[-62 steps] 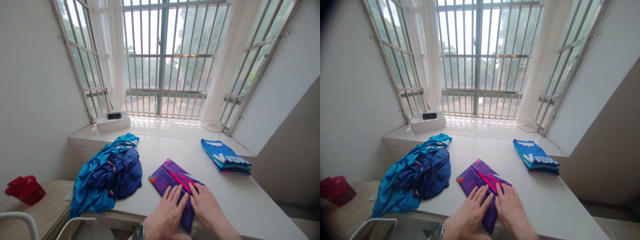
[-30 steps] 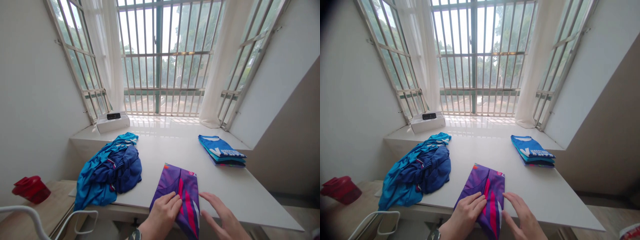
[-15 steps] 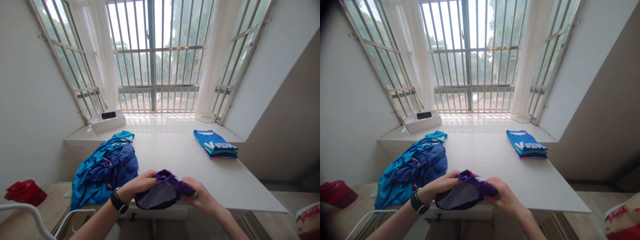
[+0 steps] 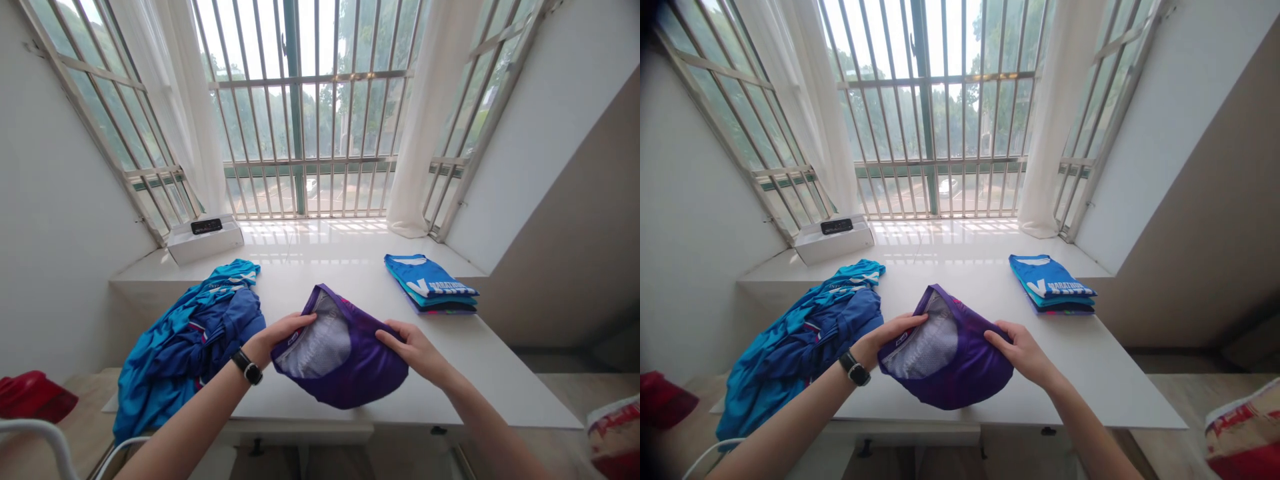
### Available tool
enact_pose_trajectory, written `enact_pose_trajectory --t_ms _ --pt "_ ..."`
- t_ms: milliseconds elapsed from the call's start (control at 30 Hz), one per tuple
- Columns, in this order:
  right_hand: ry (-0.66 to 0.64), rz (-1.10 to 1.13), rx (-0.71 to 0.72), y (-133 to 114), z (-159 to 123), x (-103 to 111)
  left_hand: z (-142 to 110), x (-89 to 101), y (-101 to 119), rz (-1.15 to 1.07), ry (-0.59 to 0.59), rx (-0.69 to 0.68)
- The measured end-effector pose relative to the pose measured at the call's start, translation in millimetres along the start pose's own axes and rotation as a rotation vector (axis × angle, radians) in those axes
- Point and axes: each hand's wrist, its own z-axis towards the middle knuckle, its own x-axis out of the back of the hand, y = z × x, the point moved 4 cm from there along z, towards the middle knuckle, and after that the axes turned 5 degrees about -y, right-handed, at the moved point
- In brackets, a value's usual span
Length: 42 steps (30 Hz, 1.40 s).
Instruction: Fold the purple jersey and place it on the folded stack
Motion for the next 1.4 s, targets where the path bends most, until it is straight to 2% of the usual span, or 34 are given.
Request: enact_pose_trajectory --t_ms 167,333,500,600,700,800,900,1033,1167,1267,1367,1400 --pt "0.020 -0.057 -0.036 4.2 9.0 39.4 43.4 -6.5 -3.7 -0.047 -0.075 0.037" --pt "0.093 -0.010 -0.083 4.8 19.5 102.0 99.6 -28.1 16.0 -0.036 -0.235 -0.004" --pt "0.172 0.219 -0.199 8.1 31.6 166.1 175.1 -54.7 51.7 0.049 -0.384 -0.023" --pt "0.260 0.288 -0.240 8.8 34.9 206.9 215.5 -77.5 82.4 0.093 -0.401 -0.063" --pt "0.359 0.292 -0.226 8.1 30.4 245.8 239.0 -108.3 115.7 0.097 -0.456 -0.136" --pt "0.366 0.269 -0.222 11.5 21.0 268.6 243.3 -137.2 141.1 0.113 -0.555 -0.202" --pt "0.274 0.246 -0.238 22.5 13.8 267.7 234.4 -152.8 150.8 0.156 -0.623 -0.199" --pt "0.172 0.234 -0.212 39.2 11.8 239.9 211.2 -150.8 144.1 0.211 -0.656 -0.118" --pt "0.121 0.318 -0.196 55.3 15.8 196.7 184.4 -133.8 132.7 0.249 -0.643 -0.050" --pt "0.221 0.466 -0.169 68.4 22.5 161.3 165.8 -122.8 129.8 0.250 -0.609 -0.043" --pt "0.348 0.736 -0.120 76.9 31.0 116.8 148.8 -118.9 133.1 0.257 -0.543 -0.067" --pt "0.326 0.852 -0.100 76.7 34.3 98.3 143.3 -119.1 135.5 0.258 -0.516 -0.079"
